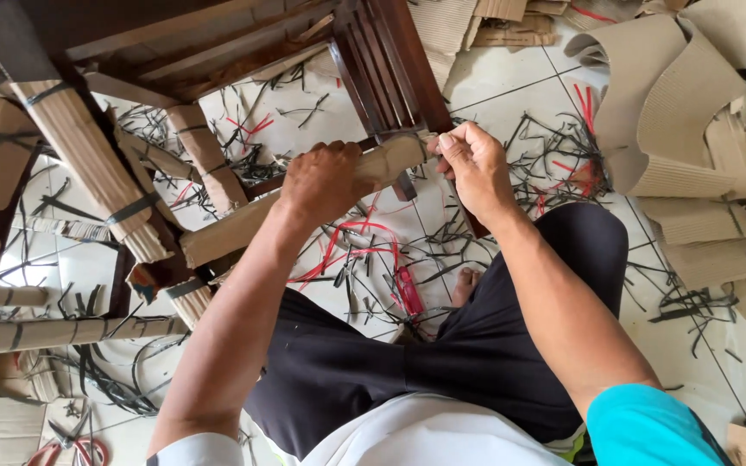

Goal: Wrapping wooden chair legs with cardboard and securing them with plastic ties for protection.

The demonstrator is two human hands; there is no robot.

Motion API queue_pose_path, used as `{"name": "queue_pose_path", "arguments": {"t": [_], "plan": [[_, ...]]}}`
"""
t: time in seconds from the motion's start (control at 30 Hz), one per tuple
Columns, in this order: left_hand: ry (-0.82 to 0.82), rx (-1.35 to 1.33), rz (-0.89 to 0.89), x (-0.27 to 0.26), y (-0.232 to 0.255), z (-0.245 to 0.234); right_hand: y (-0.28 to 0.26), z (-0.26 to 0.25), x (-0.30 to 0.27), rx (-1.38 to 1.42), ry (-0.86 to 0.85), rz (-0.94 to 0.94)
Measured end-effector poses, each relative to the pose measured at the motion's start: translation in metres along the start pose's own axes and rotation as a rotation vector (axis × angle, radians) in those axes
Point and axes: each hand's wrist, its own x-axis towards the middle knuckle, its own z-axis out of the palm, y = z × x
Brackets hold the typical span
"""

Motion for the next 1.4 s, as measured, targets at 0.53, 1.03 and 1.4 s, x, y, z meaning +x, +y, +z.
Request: {"name": "queue_pose_path", "arguments": {"t": [0.53, 1.03, 1.4], "plan": [[-0.008, -0.070, -0.020, 0.026, -0.009, 0.022, -0.009, 0.029, -0.025, -0.107, 0.132, -0.130], [-0.137, -0.128, -0.026, 0.028, -0.021, 0.009, 0.095, 0.107, -0.032, 0.283, -0.209, 0.254], [-0.249, -0.164, -0.058, 0.017, -0.019, -0.010, 0.011, 0.083, -0.051, 0.622, -0.386, 0.431]]}}
